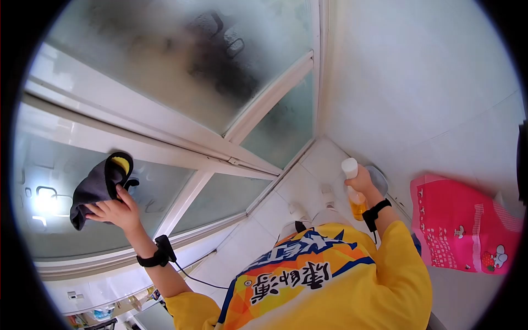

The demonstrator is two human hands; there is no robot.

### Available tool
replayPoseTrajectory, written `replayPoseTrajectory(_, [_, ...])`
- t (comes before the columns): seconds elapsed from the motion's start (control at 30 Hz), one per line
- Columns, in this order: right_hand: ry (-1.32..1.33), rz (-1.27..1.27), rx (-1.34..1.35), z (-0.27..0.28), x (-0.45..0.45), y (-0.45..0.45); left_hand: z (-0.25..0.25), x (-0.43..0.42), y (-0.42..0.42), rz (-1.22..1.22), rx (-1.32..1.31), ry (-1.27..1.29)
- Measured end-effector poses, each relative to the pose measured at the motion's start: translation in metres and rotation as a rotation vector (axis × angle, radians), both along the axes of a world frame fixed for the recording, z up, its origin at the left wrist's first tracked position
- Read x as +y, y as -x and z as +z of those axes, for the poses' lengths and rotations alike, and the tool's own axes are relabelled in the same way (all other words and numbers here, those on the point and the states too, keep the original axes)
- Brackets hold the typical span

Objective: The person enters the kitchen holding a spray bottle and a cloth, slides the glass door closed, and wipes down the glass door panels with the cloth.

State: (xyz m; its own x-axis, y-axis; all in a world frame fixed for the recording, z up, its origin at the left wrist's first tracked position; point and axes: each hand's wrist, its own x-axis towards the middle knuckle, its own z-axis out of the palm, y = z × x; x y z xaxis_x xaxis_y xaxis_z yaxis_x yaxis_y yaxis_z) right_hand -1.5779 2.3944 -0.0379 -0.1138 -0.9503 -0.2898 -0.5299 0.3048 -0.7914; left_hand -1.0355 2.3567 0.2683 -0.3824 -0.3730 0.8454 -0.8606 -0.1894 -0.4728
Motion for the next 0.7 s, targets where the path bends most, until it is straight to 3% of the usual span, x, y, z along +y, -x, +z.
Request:
replayPoseTrajectory(0.13, [-0.116, 0.149, 0.204, 0.004, 0.0, 0.011, -0.002, -0.001, -0.005, -0.033, 0.001, 0.01])
replayPoseTrajectory(0.27, [-0.142, 0.253, 0.103, 0.009, 0.007, 0.02, -0.009, -0.003, 0.0, -0.049, 0.14, 0.205])
replayPoseTrajectory(0.3, [-0.15, 0.305, 0.064, 0.002, 0.006, 0.023, -0.003, 0.009, -0.002, 0.258, 0.152, 0.077])
replayPoseTrajectory(0.37, [-0.143, 0.357, -0.004, -0.002, 0.009, 0.03, 0.004, 0.005, 0.007, -0.162, 0.561, 0.133])
replayPoseTrajectory(0.4, [-0.123, 0.36, -0.031, -0.003, 0.009, 0.034, 0.008, 0.004, 0.009, -0.073, 0.455, 0.211])
replayPoseTrajectory(0.53, [-0.023, 0.454, -0.106, -0.007, -0.004, 0.054, 0.007, 0.007, -0.031, -0.328, 0.789, 0.226])
replayPoseTrajectory(0.57, [0.002, 0.492, -0.123, -0.009, -0.009, 0.058, 0.007, 0.018, -0.053, 0.204, 0.282, 0.121])
replayPoseTrajectory(0.6, [0.033, 0.52, -0.121, -0.004, -0.016, 0.061, 0.015, 0.023, -0.045, 0.314, 0.206, 0.114])
replayPoseTrajectory(0.7, [0.05, 0.544, -0.148, 0.024, -0.033, 0.068, 0.029, 0.009, 0.011, 0.139, 0.43, 0.044])
